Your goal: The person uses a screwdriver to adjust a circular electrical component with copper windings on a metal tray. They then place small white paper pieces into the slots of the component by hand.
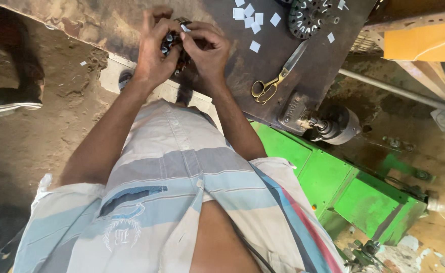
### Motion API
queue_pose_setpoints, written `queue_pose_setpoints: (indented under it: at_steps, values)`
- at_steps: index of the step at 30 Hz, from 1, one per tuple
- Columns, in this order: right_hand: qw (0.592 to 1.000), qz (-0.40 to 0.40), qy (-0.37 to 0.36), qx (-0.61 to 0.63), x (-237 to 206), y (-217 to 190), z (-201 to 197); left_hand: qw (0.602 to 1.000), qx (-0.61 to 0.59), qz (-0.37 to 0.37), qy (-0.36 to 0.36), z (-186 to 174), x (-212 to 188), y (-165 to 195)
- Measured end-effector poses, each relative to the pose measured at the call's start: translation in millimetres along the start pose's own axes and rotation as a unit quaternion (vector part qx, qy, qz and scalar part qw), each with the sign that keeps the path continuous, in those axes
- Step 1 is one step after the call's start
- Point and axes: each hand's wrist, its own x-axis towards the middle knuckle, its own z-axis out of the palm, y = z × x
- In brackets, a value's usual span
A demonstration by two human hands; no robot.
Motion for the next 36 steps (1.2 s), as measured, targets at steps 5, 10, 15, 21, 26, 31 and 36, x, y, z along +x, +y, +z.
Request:
queue_pose_setpoints:
  at_steps: [5, 10, 15, 21, 26, 31, 36]
  values:
    - [0.997, -0.036, 0.030, -0.055, -3.6, -2.5, 3.5, 0.997, -0.016, -0.081, -0.007, 3.6, -0.7, 5.1]
    - [1.000, 0.006, -0.016, -0.010, 1.4, -4.2, -6.4, 0.999, 0.012, -0.038, 0.002, 0.3, -3.5, 7.9]
    - [0.997, 0.032, -0.064, -0.007, 13.7, -2.8, -13.0, 0.995, -0.075, -0.068, 0.024, 2.9, -5.5, 5.8]
    - [0.998, 0.055, -0.009, -0.013, 13.9, -2.8, -0.6, 0.995, -0.069, -0.072, 0.021, 2.6, -9.7, -2.6]
    - [0.976, -0.077, 0.060, -0.197, -0.5, -14.1, 27.6, 0.991, -0.085, -0.101, 0.029, 4.8, -10.9, -4.3]
    - [0.977, -0.080, -0.024, -0.195, 4.1, -34.7, 19.4, 0.994, -0.075, -0.072, 0.032, 3.3, -12.4, -3.6]
    - [0.978, -0.072, -0.094, -0.171, 12.3, -31.9, -0.3, 0.992, -0.084, -0.083, 0.032, -3.6, -12.7, -1.9]
